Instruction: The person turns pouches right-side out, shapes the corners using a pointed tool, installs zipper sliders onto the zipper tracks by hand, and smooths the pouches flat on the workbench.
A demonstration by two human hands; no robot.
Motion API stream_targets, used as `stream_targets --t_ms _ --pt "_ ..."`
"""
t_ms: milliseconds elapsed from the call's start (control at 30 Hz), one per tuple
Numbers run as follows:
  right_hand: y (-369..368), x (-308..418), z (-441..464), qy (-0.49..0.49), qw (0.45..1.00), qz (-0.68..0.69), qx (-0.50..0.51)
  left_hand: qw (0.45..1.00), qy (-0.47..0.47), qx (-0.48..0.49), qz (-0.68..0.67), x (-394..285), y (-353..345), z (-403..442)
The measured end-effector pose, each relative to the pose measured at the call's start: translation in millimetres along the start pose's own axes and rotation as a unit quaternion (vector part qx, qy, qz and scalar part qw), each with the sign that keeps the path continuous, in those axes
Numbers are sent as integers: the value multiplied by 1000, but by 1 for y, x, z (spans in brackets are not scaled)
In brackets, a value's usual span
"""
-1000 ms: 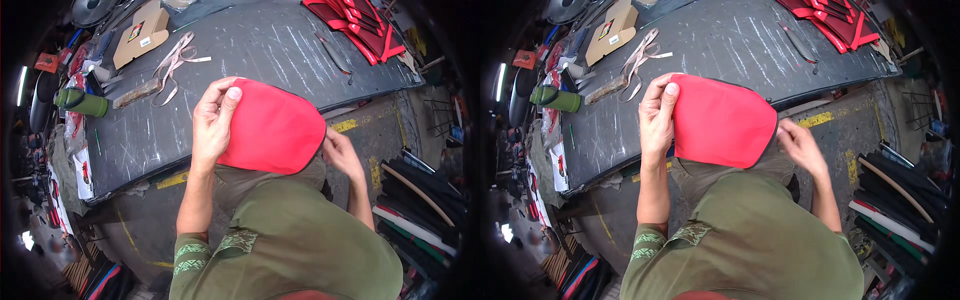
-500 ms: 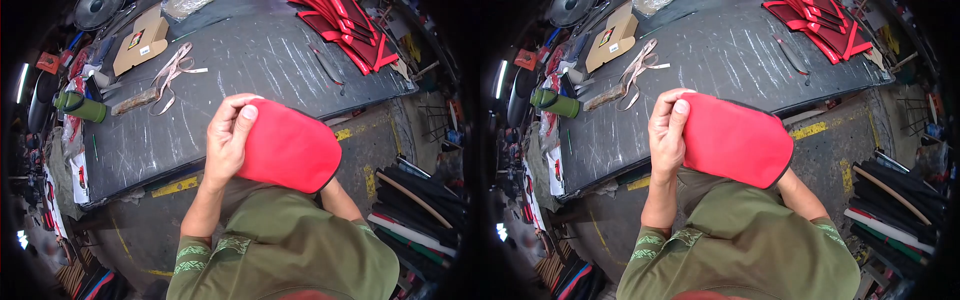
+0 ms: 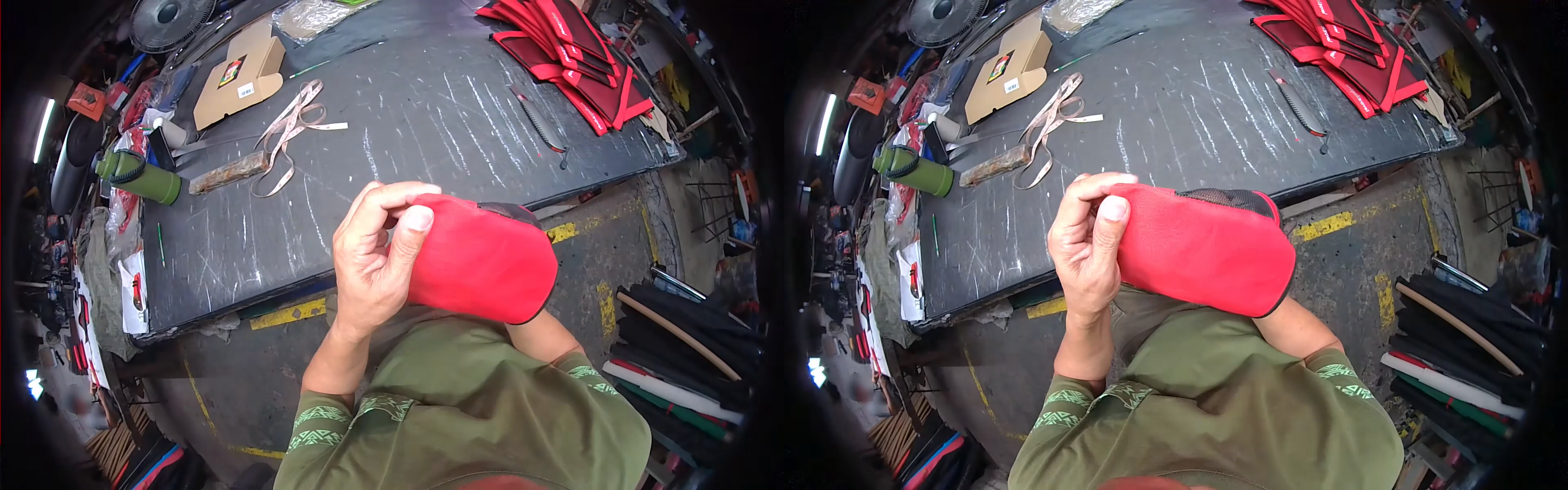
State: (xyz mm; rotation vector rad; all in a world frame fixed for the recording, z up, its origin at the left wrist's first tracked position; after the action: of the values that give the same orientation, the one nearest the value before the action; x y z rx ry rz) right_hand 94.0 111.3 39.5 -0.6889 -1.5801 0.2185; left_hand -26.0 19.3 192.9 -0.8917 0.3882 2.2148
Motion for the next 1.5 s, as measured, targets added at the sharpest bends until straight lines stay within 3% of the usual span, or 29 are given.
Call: stream_targets --t_ms 167,233,467,533,600,667,867,1000,1100,1267,1333,1367,1400,1500 --pt "-14 13 1 -24 992 -119 -32 999 20 9 40 2 3 -4" --pt "-31 26 -1 -13 991 -128 -22 999 6 -38 0 1 4 -5" --pt "-46 36 -12 50 992 -120 -4 997 -38 -26 66 -9 0 -6" --pt "-54 44 -13 88 946 -307 -54 995 -52 -26 82 -12 1 -7" --pt "-56 46 -14 105 908 -397 -79 996 -46 -34 62 -11 3 -7" --pt "-46 40 -12 66 953 -289 -61 997 -41 -39 52 -12 4 -8" --pt "-39 32 -15 45 982 -174 -57 998 -7 -30 56 -9 7 -8" --pt "-47 43 -12 54 932 -350 -71 998 -40 -30 46 -9 4 -11" --pt "-80 71 -10 60 810 -576 -94 997 -56 -36 47 -12 3 -13" --pt "-69 48 -8 49 820 -564 -82 995 -64 -43 61 -16 5 -15" --pt "-49 31 -12 30 951 -298 -78 995 -68 -45 62 -18 6 -13" --pt "-40 22 -13 20 985 -154 -72 996 -56 -38 59 -18 7 -12" --pt "-36 17 -13 20 985 -154 -72 997 -45 -30 55 -17 8 -12" --pt "-27 0 -9 -13 999 19 -41 998 -30 -24 48 -17 10 -10"
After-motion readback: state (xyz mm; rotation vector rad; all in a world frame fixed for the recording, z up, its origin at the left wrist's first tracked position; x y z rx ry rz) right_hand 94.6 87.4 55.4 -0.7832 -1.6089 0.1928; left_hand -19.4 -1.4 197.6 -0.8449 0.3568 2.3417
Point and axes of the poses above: each hand's wrist, its own z-axis towards the middle knuckle, its own y-axis out of the back of the hand, x = y × z, the point moved 8 cm from there along z, towards the middle knuckle, and after that the axes turned 13 degrees about -y, right-handed, at the moved point
